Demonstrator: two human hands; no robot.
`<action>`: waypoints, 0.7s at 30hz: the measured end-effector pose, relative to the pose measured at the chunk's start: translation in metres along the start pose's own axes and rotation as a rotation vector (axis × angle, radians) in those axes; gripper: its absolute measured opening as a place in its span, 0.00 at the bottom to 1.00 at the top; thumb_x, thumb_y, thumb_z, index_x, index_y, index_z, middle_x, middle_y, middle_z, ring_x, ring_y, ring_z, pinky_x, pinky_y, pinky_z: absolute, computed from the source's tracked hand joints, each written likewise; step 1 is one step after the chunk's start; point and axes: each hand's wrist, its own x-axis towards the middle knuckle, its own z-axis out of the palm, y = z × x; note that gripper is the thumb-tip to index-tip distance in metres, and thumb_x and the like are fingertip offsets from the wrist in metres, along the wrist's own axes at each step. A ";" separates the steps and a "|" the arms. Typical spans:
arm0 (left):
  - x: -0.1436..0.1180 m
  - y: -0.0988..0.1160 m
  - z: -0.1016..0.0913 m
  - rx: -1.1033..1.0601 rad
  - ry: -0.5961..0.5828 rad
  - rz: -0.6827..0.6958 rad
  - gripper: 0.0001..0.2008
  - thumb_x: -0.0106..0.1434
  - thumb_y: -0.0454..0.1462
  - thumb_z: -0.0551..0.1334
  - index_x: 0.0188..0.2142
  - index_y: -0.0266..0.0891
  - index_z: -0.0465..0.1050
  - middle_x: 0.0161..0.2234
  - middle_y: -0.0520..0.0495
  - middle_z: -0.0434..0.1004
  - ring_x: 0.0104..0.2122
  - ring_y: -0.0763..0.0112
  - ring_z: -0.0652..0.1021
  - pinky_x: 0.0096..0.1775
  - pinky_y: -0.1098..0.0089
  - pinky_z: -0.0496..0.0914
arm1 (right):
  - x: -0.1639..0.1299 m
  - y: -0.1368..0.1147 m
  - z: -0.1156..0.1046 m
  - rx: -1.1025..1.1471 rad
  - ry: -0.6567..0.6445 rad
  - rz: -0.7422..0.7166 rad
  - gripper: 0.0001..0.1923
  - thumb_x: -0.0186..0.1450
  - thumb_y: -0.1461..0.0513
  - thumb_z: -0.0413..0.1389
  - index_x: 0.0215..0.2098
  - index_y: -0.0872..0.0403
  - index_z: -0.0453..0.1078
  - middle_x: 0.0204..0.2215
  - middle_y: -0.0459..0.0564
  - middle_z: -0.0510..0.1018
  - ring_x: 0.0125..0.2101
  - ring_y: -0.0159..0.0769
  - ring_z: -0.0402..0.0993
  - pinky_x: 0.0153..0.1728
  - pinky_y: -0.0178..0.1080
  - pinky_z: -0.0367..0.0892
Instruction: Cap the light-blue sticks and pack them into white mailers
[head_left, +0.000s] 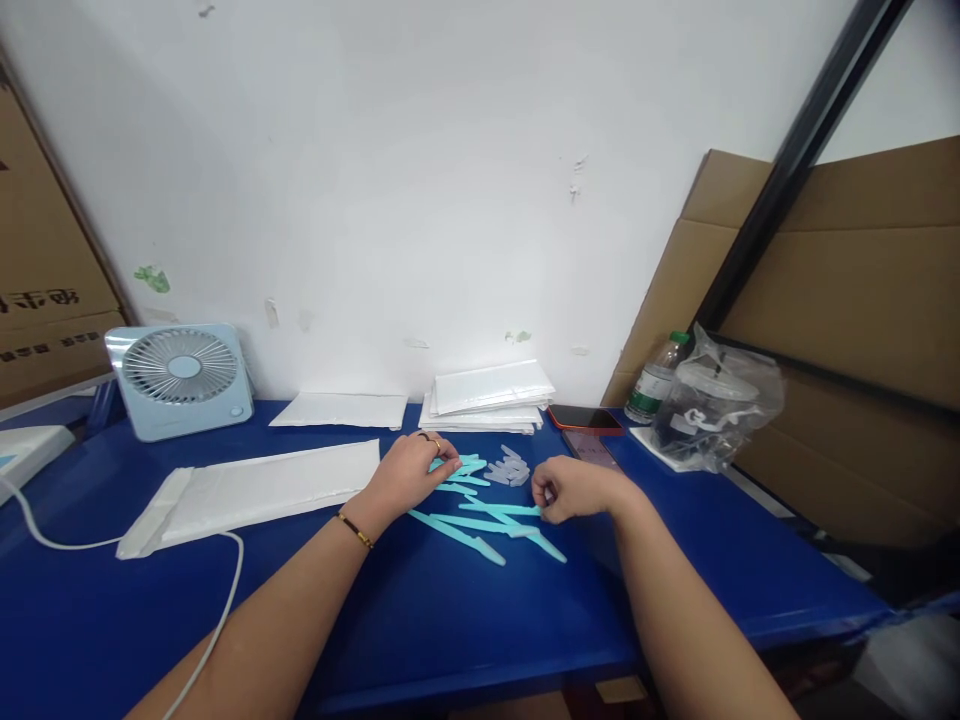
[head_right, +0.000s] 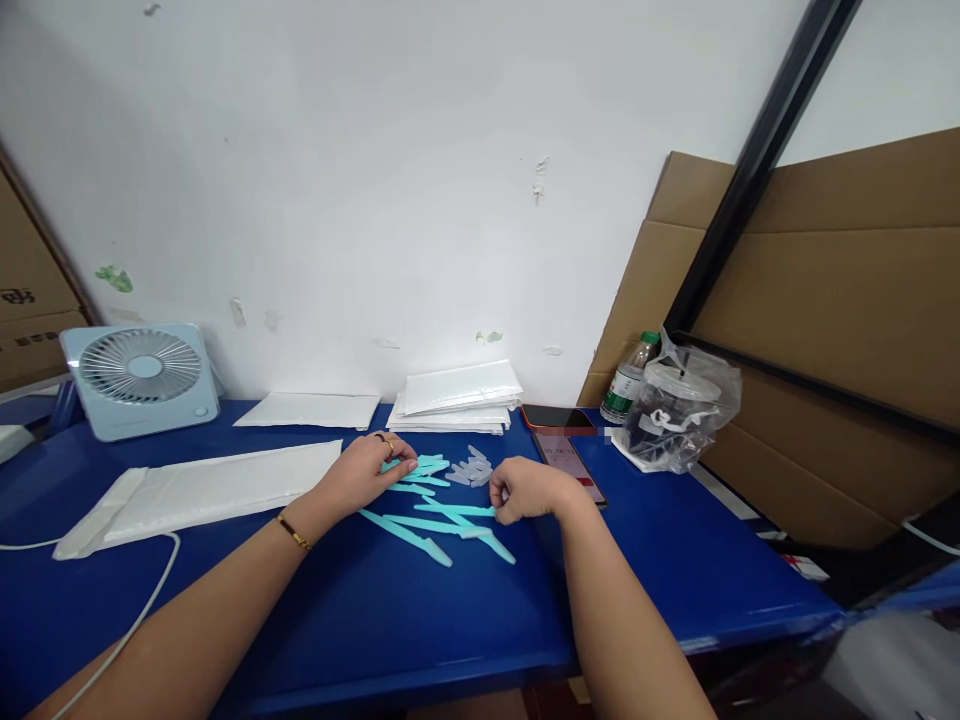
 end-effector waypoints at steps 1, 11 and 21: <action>-0.001 0.002 -0.001 -0.005 0.006 0.005 0.16 0.62 0.47 0.51 0.35 0.43 0.74 0.37 0.50 0.76 0.39 0.67 0.72 0.39 0.70 0.64 | 0.003 -0.004 0.001 0.013 0.037 -0.026 0.04 0.48 0.64 0.58 0.24 0.54 0.72 0.22 0.44 0.73 0.22 0.29 0.65 0.21 0.30 0.57; 0.003 -0.003 0.012 0.142 -0.129 0.073 0.13 0.62 0.46 0.55 0.35 0.44 0.76 0.37 0.50 0.77 0.38 0.68 0.74 0.37 0.70 0.62 | 0.026 -0.023 0.010 0.006 0.289 -0.176 0.04 0.57 0.63 0.55 0.30 0.56 0.69 0.25 0.45 0.72 0.24 0.28 0.65 0.25 0.30 0.58; 0.002 -0.022 0.006 0.112 -0.011 -0.076 0.13 0.56 0.46 0.59 0.39 0.47 0.75 0.42 0.50 0.73 0.41 0.62 0.72 0.41 0.66 0.62 | 0.015 -0.011 0.000 0.085 0.373 -0.029 0.09 0.55 0.58 0.58 0.32 0.56 0.72 0.23 0.45 0.72 0.23 0.29 0.65 0.23 0.30 0.57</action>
